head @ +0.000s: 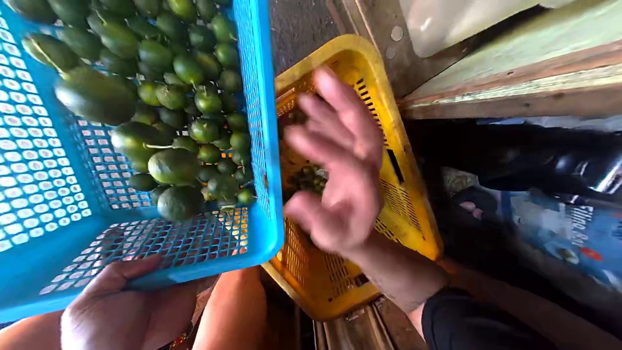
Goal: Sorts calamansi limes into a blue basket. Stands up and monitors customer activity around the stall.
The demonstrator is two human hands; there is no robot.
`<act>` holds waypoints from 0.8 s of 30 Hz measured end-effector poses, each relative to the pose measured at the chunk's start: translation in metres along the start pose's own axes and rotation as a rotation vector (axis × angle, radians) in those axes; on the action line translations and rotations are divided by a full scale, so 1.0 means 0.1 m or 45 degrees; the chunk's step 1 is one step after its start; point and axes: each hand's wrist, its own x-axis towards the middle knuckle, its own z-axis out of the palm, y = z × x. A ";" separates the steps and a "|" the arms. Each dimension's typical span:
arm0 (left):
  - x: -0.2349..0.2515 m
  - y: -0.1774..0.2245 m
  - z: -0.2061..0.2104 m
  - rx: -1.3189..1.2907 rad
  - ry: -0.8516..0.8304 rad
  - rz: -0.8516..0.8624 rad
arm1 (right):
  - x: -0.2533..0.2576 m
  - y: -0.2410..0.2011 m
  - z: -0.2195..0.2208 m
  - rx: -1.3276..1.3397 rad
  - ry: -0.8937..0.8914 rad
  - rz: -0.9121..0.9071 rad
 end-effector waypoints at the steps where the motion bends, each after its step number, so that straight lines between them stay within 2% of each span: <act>1: 0.00 -0.01 0.02 -0.002 0.050 0.010 | -0.21 0.30 -0.12 -0.181 0.067 0.134; 2: 0.00 -0.02 0.04 -0.003 0.088 0.022 | -0.41 0.64 -0.23 -0.376 0.079 0.353; 4: 0.00 -0.03 0.04 -0.018 0.097 0.027 | -0.76 1.40 -0.47 -0.773 -0.133 0.920; 6: 0.02 -0.04 0.02 -0.041 0.072 0.033 | -1.01 2.16 -0.57 -1.121 -0.385 1.211; 8: 0.05 -0.06 -0.04 -0.046 0.026 0.019 | -1.18 2.52 -0.56 -1.339 -0.598 1.246; 9: 0.07 -0.06 -0.06 -0.048 0.007 0.005 | -1.20 2.59 -0.54 -1.376 -0.622 1.225; 14: 0.08 -0.06 -0.06 -0.068 0.022 -0.002 | -1.13 2.60 -0.59 -1.335 -0.700 1.170; 16: 0.06 -0.05 0.00 -0.082 0.028 0.022 | -1.02 2.47 -0.66 -1.099 -0.645 1.215; 17: 0.05 -0.04 0.02 -0.078 0.010 0.025 | -0.95 2.32 -0.70 -0.887 -0.548 1.281; 19: 0.05 -0.02 0.04 -0.090 -0.024 0.018 | -0.79 1.87 -0.79 -0.209 -0.305 1.449; 20: 0.05 -0.02 0.03 -0.100 -0.015 0.001 | -0.75 1.60 -0.88 0.180 -0.257 1.484; 22: 0.05 -0.03 0.01 -0.103 0.013 -0.018 | -0.72 1.23 -1.02 0.940 -0.267 1.389; 24: 0.05 -0.04 0.04 -0.109 0.015 -0.007 | -0.58 1.03 -0.99 1.455 -0.353 1.167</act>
